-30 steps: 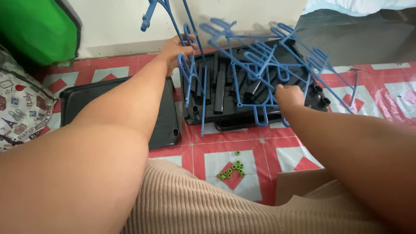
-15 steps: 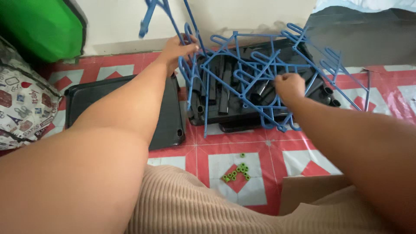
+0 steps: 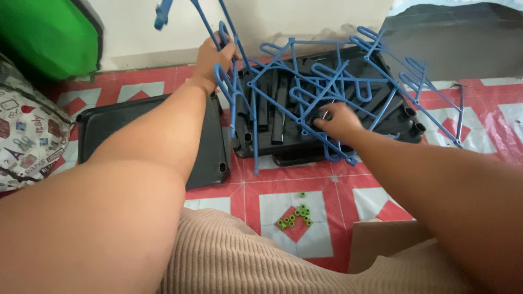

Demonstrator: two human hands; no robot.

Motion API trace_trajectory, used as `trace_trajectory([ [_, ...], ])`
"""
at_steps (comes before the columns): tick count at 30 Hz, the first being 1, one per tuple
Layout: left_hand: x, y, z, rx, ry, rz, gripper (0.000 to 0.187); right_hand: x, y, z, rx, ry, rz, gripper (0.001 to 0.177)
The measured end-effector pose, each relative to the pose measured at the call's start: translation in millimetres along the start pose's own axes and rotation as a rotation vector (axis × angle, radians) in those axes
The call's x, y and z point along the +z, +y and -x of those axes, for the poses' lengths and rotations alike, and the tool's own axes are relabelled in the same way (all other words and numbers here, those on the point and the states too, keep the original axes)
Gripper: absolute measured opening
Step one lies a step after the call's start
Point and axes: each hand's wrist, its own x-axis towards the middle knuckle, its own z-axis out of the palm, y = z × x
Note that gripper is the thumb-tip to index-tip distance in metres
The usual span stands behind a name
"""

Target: The person assembles a blue plastic dish rack by connecting multiple frame pieces and inserting small green plastic connectors into the joints. They work on a tiled floor with black plastic trays nearby.

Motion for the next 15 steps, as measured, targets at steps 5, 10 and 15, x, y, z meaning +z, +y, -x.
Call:
trace_trajectory([
  [5, 6.2, -14.4, 11.7, 0.050, 0.045, -0.032, 0.015, 24.6, -9.2, 4.1, -0.011, -0.227, 0.172, 0.061],
  [10, 17.6, -23.1, 28.2, 0.128, 0.091, -0.146, 0.017, 24.0, -25.6, 4.7, 0.093, -0.265, 0.254, 0.055],
  [15, 26.0, -24.4, 36.0, 0.266, 0.140, -0.367, 0.014, 22.0, -48.0, 12.2, 0.181, -0.171, 0.364, 0.042],
])
